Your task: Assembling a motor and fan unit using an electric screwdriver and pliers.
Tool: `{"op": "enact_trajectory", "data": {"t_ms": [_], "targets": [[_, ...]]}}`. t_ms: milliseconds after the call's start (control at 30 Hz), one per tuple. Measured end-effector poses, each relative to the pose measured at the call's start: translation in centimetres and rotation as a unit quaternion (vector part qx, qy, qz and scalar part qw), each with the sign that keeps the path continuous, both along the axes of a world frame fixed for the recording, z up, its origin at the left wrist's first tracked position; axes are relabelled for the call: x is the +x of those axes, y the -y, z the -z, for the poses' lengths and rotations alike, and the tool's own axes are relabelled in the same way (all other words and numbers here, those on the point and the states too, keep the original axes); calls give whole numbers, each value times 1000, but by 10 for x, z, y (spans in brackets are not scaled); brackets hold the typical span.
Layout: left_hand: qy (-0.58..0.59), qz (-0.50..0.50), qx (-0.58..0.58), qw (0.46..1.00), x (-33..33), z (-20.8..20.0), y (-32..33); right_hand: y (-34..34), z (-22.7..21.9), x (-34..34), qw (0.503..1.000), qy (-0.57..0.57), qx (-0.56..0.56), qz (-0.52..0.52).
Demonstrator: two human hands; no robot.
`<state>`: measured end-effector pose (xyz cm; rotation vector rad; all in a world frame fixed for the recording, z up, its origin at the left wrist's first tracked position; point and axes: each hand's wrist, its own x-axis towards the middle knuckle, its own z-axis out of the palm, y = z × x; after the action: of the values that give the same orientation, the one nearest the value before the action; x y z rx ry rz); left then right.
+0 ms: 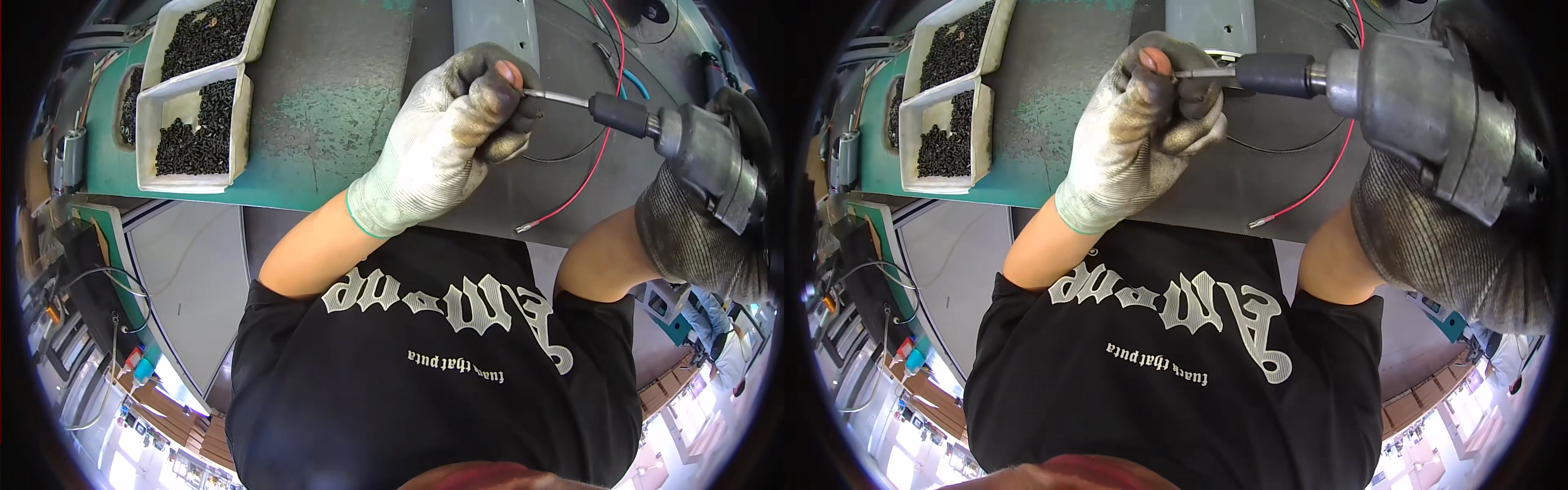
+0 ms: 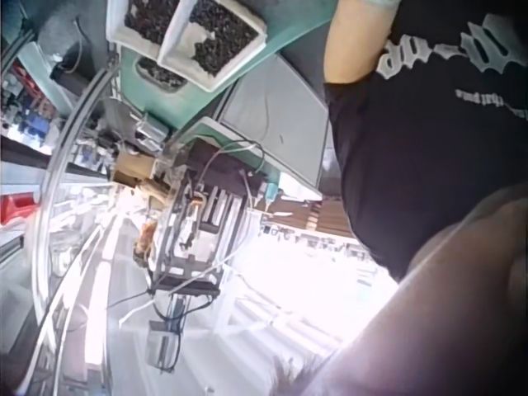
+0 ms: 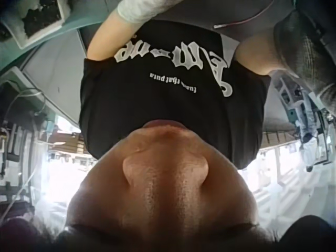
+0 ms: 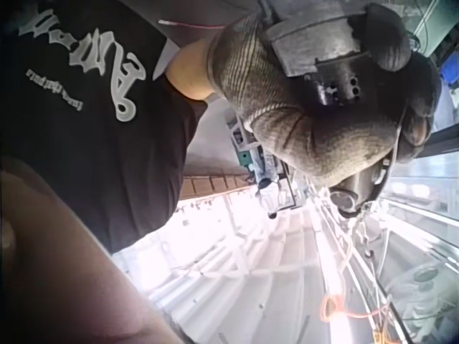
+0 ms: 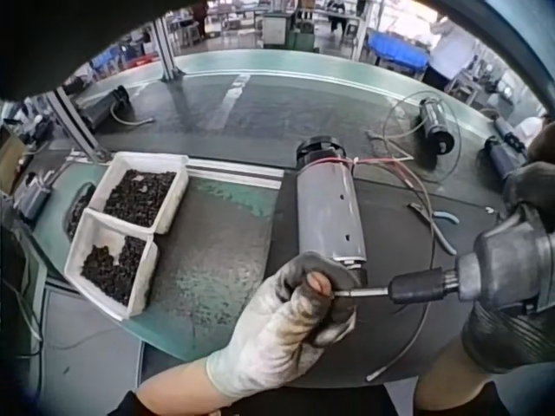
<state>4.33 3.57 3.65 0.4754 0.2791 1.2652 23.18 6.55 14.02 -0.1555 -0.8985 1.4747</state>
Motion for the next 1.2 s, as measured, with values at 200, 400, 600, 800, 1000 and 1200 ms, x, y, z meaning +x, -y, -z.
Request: {"op": "enact_trajectory", "data": {"t_ms": [200,400,600,800,1000,1200], "targets": [[-191,80,-42,977,-9,-8,13,-4,13,23,998,11,-45,-36],[89,158,-253,950,12,8,42,2,30,19,993,27,-97,-66],[6,14,-284,959,20,20,25,-2,39,22,994,99,-54,-18],[-401,-29,-196,894,28,16,28,-7,46,15,978,204,23,44],[-302,-26,-263,916,23,6,26,-4,53,17,942,304,89,106],[-138,-18,-249,959,27,27,25,-12,59,11,879,409,169,178]]}}
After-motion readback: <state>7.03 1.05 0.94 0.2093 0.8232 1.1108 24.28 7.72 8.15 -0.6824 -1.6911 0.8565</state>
